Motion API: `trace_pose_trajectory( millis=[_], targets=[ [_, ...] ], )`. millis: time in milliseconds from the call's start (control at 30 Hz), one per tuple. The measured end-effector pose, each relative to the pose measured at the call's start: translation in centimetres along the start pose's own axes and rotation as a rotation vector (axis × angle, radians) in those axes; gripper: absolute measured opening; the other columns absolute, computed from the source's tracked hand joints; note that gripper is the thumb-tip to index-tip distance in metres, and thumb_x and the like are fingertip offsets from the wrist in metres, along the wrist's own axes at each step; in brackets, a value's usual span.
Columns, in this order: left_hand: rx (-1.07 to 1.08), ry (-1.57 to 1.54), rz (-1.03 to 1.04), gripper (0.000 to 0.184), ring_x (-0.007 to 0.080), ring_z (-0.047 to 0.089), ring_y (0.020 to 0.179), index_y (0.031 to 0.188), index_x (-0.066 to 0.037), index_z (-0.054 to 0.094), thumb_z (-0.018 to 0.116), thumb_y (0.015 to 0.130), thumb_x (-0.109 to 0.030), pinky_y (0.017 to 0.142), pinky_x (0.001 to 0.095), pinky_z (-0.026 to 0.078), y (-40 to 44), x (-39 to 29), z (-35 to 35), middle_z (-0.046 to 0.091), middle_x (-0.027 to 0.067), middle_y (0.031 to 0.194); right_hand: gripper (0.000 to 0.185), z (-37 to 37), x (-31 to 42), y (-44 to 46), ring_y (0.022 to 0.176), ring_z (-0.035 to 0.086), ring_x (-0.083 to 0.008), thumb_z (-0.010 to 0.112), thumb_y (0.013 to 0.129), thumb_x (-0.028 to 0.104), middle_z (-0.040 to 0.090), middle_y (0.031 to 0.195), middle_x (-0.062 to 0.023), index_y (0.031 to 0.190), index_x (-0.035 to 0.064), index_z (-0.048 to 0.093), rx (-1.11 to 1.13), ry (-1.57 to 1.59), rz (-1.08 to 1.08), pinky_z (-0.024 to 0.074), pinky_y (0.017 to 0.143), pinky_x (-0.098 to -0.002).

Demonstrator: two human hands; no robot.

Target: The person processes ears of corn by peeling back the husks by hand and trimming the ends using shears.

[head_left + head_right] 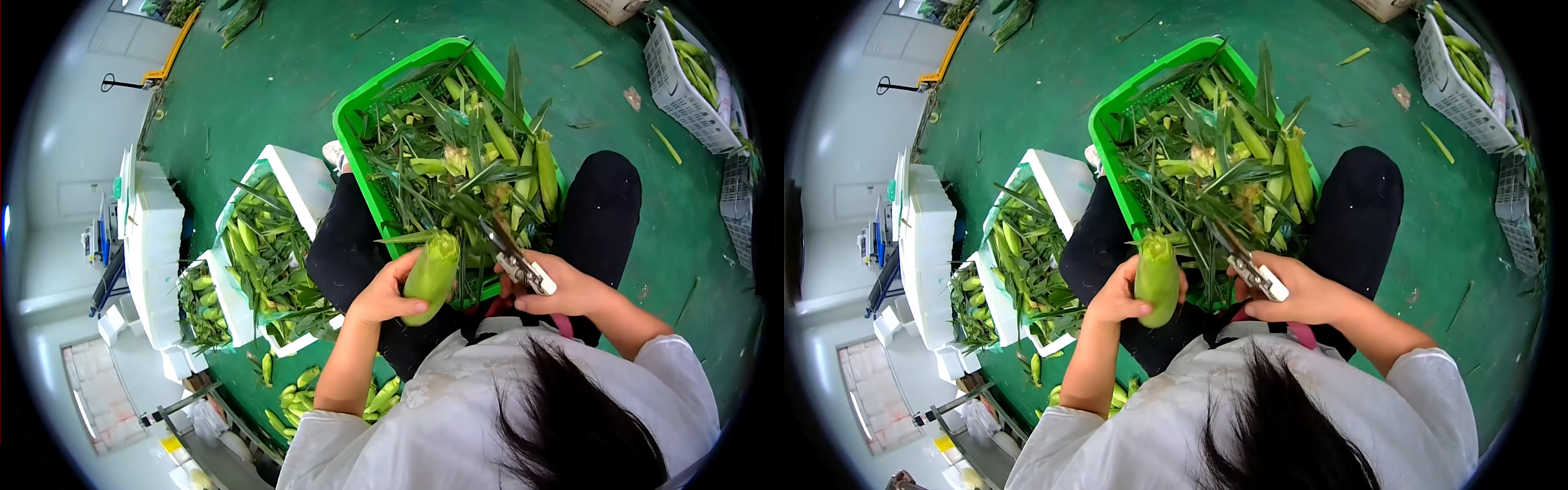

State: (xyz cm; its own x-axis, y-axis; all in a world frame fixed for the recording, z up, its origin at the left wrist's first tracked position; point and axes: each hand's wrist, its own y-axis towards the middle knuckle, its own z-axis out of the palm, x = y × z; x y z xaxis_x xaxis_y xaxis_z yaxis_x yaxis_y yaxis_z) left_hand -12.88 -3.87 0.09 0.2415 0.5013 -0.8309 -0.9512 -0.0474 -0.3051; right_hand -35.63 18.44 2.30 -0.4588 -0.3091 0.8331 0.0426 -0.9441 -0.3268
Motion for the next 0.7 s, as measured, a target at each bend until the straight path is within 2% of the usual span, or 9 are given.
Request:
trace_pose_trajectory(
  millis=[67,200,233,367,467,533,600,667,700],
  targets=[
    [-0.27,0.354,0.105,0.083,0.0199,0.059,0.112,0.141,0.0,0.044,0.086,0.071,-0.014,0.097,0.0334,0.048,0.9,0.3,1.3,0.059,0.0092,0.126,0.036,0.7,0.0,0.2,0.077,0.059,-0.0105,0.066,0.087,0.005,0.062,0.091,-0.0051,0.121,0.0008,0.053,-0.133,0.141,0.066,0.0519,0.068,-0.0257],
    [-0.456,0.994,0.405,0.069,0.0283,0.058,0.111,0.126,-0.007,0.057,0.085,0.063,-0.001,0.094,0.0356,0.048,3.3,-1.5,4.4,0.058,0.0114,0.12,0.029,3.2,2.4,2.3,0.07,0.061,-0.0134,0.068,0.091,0.014,0.063,0.087,-0.0073,0.113,0.0016,0.055,-0.325,0.323,-0.073,0.0519,0.06,-0.025],
    [-0.532,0.971,0.426,0.067,0.0331,0.058,0.107,0.12,-0.008,0.059,0.083,0.058,0.003,0.092,0.0376,0.047,3.5,-1.4,5.0,0.057,0.013,0.114,0.033,3.7,3.1,2.7,0.069,0.059,-0.0115,0.07,0.091,0.019,0.062,0.086,-0.0054,0.115,0.0026,0.055,-0.31,0.308,-0.079,0.0502,0.059,-0.0237],
    [-0.724,1.078,0.532,0.069,0.0338,0.056,0.104,0.118,-0.009,0.06,0.079,0.054,0.008,0.09,0.0402,0.045,3.3,-0.4,5.0,0.057,0.0126,0.113,0.034,4.4,3.7,3.5,0.071,0.057,-0.0091,0.068,0.091,0.015,0.059,0.085,-0.0026,0.12,0.0031,0.054,-0.271,0.212,-0.086,0.0489,0.058,-0.023],
    [-0.786,1.092,0.526,0.07,0.0333,0.056,0.104,0.119,-0.009,0.059,0.078,0.054,0.009,0.089,0.0405,0.046,3.0,0.0,5.2,0.057,0.0124,0.113,0.027,4.5,3.2,4.4,0.059,0.05,-0.0059,0.061,0.093,0.01,0.056,0.077,0.0001,0.118,0.0045,0.053,-0.29,0.097,-0.146,0.0431,0.048,-0.0216],
    [-0.705,0.877,0.538,0.07,0.028,0.057,0.111,0.124,-0.008,0.055,0.081,0.061,0.009,0.092,0.0369,0.048,3.3,0.9,5.3,0.058,0.01,0.117,0.03,5.4,3.4,4.4,0.058,0.05,-0.0056,0.059,0.091,0.007,0.055,0.078,0.0005,0.119,0.0043,0.052,-0.31,0.157,-0.15,0.0435,0.048,-0.0223],
    [-0.487,-0.084,0.244,0.076,0.0235,0.057,0.116,0.132,-0.007,0.045,0.086,0.068,-0.001,0.096,0.0358,0.048,3.2,3.2,6.2,0.056,0.0074,0.124,0.032,7.0,4.2,3.9,0.059,0.051,-0.0062,0.06,0.09,0.006,0.055,0.08,-0.0001,0.121,0.0039,0.051,-0.321,0.211,-0.112,0.0442,0.048,-0.0228],
    [-0.294,-0.479,0.282,0.086,0.0205,0.067,0.085,0.137,-0.009,0.035,0.088,0.07,-0.014,0.072,0.032,0.056,3.5,4.3,7.0,0.062,0.007,0.107,0.034,7.7,3.6,3.6,0.069,0.055,-0.0099,0.061,0.09,0.005,0.056,0.09,-0.004,0.122,0.0029,0.05,-0.312,0.406,-0.189,0.0474,0.051,-0.0246],
    [-0.258,-0.518,0.291,0.087,0.0194,0.067,0.081,0.138,-0.009,0.033,0.088,0.071,-0.018,0.066,0.0316,0.056,3.5,4.4,7.5,0.062,0.008,0.109,0.035,7.7,3.3,3.1,0.071,0.056,-0.0104,0.061,0.089,0.006,0.056,0.09,-0.0041,0.123,0.003,0.05,-0.298,0.421,-0.208,0.0485,0.053,-0.0256]
  ],
)
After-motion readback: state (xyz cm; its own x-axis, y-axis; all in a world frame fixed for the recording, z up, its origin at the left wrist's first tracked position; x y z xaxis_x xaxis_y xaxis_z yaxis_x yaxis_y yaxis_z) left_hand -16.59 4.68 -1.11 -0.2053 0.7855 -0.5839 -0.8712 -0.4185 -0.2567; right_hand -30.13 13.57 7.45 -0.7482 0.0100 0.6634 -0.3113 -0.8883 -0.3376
